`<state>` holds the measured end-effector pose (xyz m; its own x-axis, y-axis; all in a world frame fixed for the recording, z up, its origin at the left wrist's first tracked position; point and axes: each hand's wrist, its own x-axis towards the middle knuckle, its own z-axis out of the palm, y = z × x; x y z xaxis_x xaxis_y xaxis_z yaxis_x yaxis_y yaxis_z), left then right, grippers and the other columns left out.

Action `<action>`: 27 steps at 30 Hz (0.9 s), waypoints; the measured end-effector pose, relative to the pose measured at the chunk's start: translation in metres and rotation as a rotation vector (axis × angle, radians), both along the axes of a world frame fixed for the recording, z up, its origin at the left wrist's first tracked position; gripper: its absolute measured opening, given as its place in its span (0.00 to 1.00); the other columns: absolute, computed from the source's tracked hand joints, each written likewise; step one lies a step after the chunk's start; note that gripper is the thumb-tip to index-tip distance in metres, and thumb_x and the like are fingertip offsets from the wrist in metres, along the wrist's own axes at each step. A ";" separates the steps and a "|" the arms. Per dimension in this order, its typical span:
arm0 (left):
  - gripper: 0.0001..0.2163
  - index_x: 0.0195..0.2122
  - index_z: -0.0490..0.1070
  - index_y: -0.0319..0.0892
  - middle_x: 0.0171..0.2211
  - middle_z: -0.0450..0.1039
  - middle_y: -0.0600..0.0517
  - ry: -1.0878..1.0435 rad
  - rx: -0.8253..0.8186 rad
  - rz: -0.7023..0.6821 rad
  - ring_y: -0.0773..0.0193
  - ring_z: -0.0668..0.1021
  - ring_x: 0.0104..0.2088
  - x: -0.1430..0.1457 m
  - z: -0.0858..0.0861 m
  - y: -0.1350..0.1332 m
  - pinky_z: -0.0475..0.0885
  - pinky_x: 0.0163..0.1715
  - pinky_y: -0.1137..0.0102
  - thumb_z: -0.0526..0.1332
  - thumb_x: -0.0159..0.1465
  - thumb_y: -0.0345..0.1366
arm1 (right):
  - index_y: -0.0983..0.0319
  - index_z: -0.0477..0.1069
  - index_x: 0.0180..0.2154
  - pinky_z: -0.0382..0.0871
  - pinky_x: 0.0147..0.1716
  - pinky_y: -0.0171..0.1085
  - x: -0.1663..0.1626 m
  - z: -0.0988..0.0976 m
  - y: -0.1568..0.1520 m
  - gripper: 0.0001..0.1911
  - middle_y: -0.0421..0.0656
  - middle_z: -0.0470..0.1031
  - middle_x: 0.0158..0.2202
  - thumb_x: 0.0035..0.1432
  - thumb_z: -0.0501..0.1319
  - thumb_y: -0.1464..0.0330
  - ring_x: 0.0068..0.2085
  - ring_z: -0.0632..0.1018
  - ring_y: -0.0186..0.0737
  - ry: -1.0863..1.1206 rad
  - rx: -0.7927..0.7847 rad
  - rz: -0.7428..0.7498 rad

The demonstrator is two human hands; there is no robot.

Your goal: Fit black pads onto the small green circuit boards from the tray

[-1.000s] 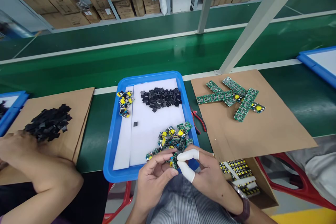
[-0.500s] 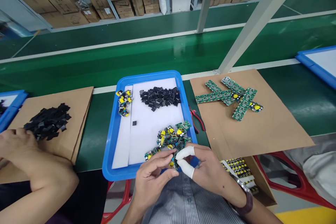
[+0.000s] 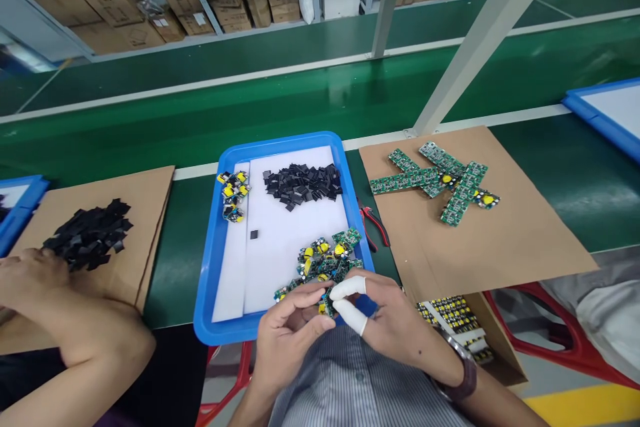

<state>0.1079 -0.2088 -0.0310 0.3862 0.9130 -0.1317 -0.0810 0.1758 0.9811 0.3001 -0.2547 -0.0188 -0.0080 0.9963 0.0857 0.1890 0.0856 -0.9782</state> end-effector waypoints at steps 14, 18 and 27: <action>0.18 0.46 0.83 0.50 0.49 0.84 0.48 0.105 0.162 0.008 0.55 0.84 0.51 0.000 -0.005 -0.004 0.81 0.52 0.64 0.74 0.57 0.25 | 0.60 0.76 0.41 0.72 0.37 0.39 -0.003 -0.003 -0.001 0.08 0.43 0.75 0.37 0.65 0.60 0.76 0.38 0.76 0.40 -0.086 0.062 -0.011; 0.18 0.49 0.82 0.50 0.51 0.83 0.46 0.098 0.177 0.005 0.55 0.84 0.52 0.000 -0.003 -0.004 0.82 0.48 0.66 0.73 0.59 0.26 | 0.56 0.78 0.44 0.72 0.37 0.37 0.000 -0.009 0.004 0.10 0.41 0.78 0.37 0.65 0.62 0.75 0.37 0.78 0.38 0.036 0.037 -0.010; 0.21 0.51 0.81 0.51 0.48 0.84 0.49 0.193 0.425 0.018 0.58 0.85 0.48 0.005 -0.007 -0.011 0.82 0.50 0.67 0.74 0.58 0.24 | 0.58 0.79 0.45 0.70 0.35 0.38 0.001 -0.003 -0.004 0.12 0.42 0.75 0.36 0.65 0.59 0.76 0.36 0.76 0.40 -0.131 0.017 0.013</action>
<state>0.1128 -0.2198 -0.0380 0.3752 0.9077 0.1878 0.1109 -0.2451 0.9631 0.3014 -0.2588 -0.0217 -0.0336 0.9945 0.0995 0.3139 0.1050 -0.9436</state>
